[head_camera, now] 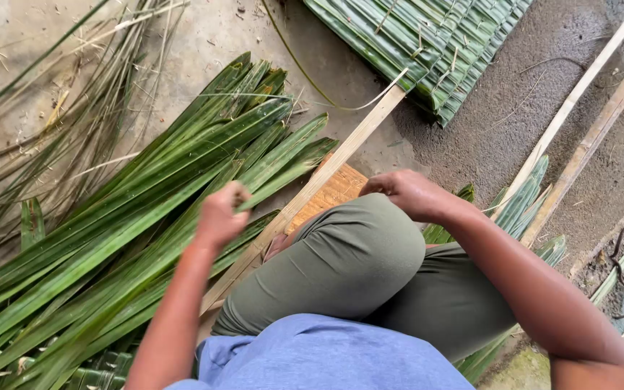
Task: Weaving palm leaves onto a wooden lath to create a thatched panel
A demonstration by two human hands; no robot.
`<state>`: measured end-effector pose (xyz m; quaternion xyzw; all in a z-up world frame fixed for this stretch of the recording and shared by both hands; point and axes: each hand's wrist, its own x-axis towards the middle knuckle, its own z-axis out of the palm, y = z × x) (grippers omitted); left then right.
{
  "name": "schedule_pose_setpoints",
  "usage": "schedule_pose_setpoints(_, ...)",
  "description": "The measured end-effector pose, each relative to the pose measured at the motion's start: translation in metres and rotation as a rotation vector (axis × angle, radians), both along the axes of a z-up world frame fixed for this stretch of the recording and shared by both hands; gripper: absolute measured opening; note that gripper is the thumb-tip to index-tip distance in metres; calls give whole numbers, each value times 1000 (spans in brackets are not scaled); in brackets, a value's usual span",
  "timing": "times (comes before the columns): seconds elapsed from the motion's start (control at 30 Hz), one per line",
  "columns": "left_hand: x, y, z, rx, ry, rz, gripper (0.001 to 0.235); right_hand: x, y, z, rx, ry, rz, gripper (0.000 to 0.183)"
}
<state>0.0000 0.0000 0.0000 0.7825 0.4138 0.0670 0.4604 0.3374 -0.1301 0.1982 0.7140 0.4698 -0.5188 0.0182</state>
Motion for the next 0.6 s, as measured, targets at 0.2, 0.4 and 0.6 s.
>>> schedule_pose_setpoints(0.2,150,-33,17,239,-152,-346,47,7,-15,-76,-144,616,-833,57)
schedule_pose_setpoints(0.4,188,-12,33,-395,-435,-156,34,48,-42,-179,160,549,-1321,34)
schedule_pose_setpoints(0.6,142,33,-89,258,490,-245,68,64,-43,-183,284,545,-1398,33)
